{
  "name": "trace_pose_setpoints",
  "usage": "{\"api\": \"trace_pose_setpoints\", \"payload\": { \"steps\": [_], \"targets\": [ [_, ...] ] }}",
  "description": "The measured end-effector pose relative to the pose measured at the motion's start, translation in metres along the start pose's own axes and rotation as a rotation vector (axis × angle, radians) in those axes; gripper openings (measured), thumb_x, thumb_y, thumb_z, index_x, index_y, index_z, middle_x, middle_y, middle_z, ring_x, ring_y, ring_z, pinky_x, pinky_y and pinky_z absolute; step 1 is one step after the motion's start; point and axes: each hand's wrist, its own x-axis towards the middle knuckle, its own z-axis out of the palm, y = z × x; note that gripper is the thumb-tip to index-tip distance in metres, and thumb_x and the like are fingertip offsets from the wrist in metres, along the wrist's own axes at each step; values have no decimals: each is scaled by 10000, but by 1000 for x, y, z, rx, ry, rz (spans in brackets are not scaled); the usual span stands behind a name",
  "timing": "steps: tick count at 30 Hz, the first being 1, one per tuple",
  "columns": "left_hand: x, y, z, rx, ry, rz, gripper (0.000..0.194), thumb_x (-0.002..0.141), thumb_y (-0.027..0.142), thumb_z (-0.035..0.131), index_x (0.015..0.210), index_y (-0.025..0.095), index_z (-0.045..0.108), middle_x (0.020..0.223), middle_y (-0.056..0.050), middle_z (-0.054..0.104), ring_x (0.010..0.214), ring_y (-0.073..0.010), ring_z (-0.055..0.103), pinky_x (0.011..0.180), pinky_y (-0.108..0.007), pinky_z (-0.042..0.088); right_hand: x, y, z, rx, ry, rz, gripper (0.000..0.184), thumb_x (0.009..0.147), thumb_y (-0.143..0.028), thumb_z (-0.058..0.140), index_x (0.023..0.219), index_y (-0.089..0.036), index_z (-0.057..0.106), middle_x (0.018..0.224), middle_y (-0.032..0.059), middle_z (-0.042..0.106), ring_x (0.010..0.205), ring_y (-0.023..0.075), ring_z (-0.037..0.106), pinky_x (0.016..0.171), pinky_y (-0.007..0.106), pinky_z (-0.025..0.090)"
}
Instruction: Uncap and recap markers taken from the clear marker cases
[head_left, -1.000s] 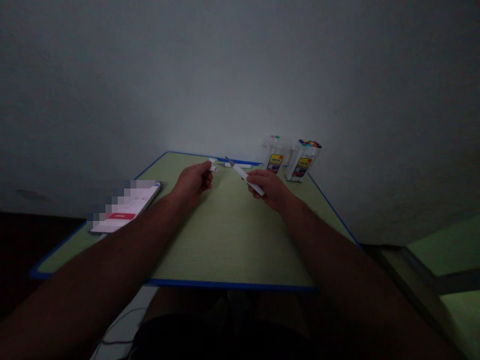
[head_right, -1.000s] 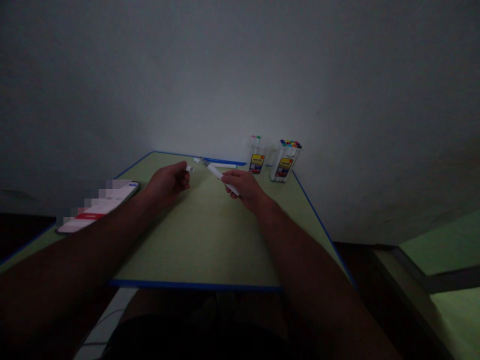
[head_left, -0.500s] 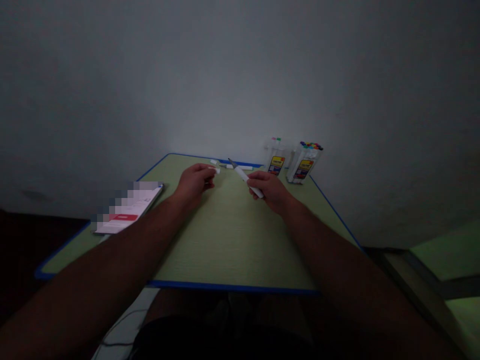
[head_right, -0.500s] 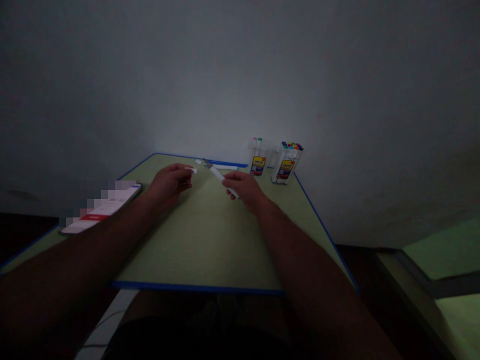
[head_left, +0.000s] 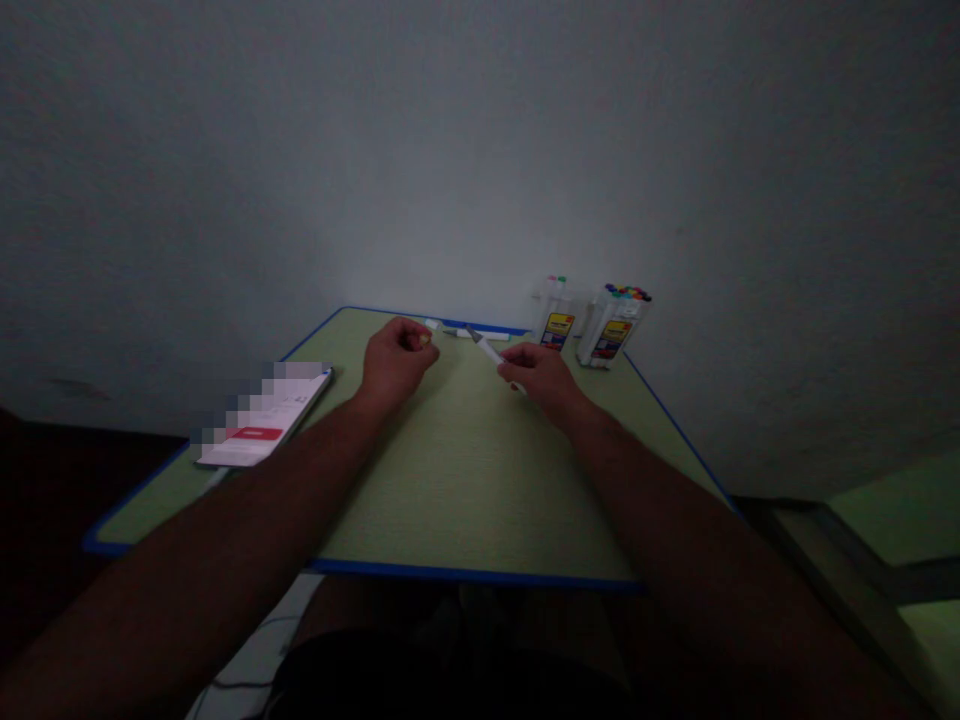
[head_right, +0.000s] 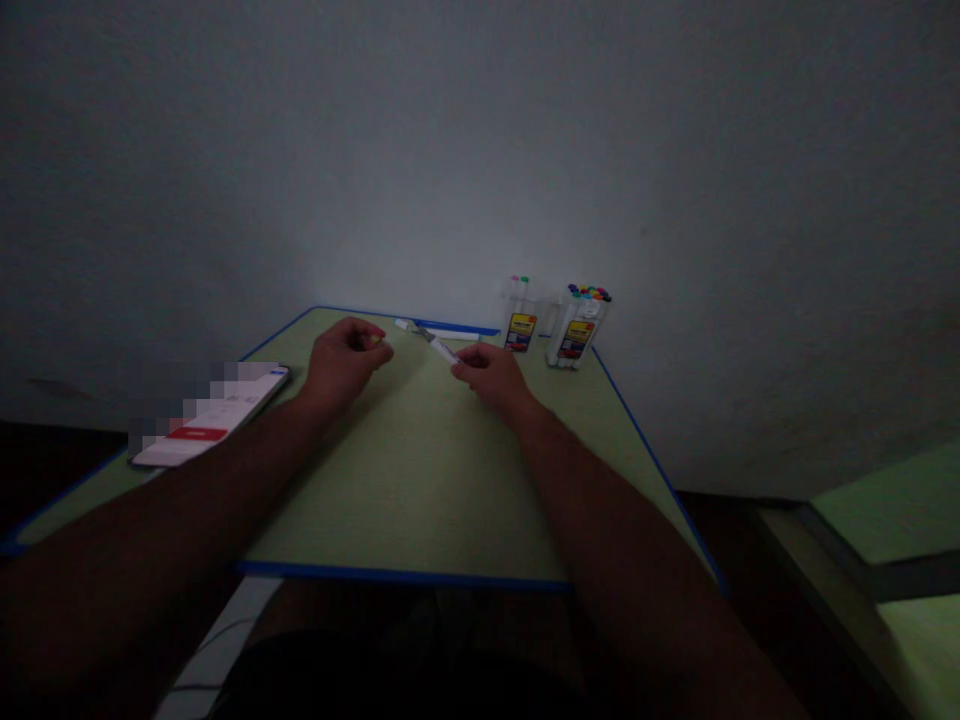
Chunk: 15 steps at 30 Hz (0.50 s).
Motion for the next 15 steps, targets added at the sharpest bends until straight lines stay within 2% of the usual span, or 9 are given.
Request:
{"api": "trace_pose_setpoints", "payload": {
  "steps": [4, 10, 15],
  "targets": [
    [0, -2, 1, -28, -9, -12, 212, 589, 225, 718, 776, 185, 625, 641, 39, 544, 566, -103, 470, 556, -254, 383, 1, -2, -1, 40, 62, 88, 164, 619, -252, 754, 736, -169, 673, 633, -26, 614, 529, 86, 505, 505, 230, 385],
    [-2, 0, 1, -46, -22, -72, 237, 612, 310, 742, 769, 184, 617, 643, 27, 562, 545, -109, 492, 536, -260, 400, 3, -2, -3, 272, -48, 229, 162, 693, -286, 727, 692, -156, 629, 578, -3, 583, 463, 88, 475, 417, 226, 322],
    [-4, 4, 1, -75, -32, -109, 249, 618, 329, 752, 756, 180, 608, 617, 33, 544, 511, -107, 487, 502, -262, 395, 0, -6, -2, 318, -59, 270, 165, 710, -256, 725, 676, -160, 596, 559, -10, 566, 463, 80, 475, 394, 206, 321]
  ]
}}
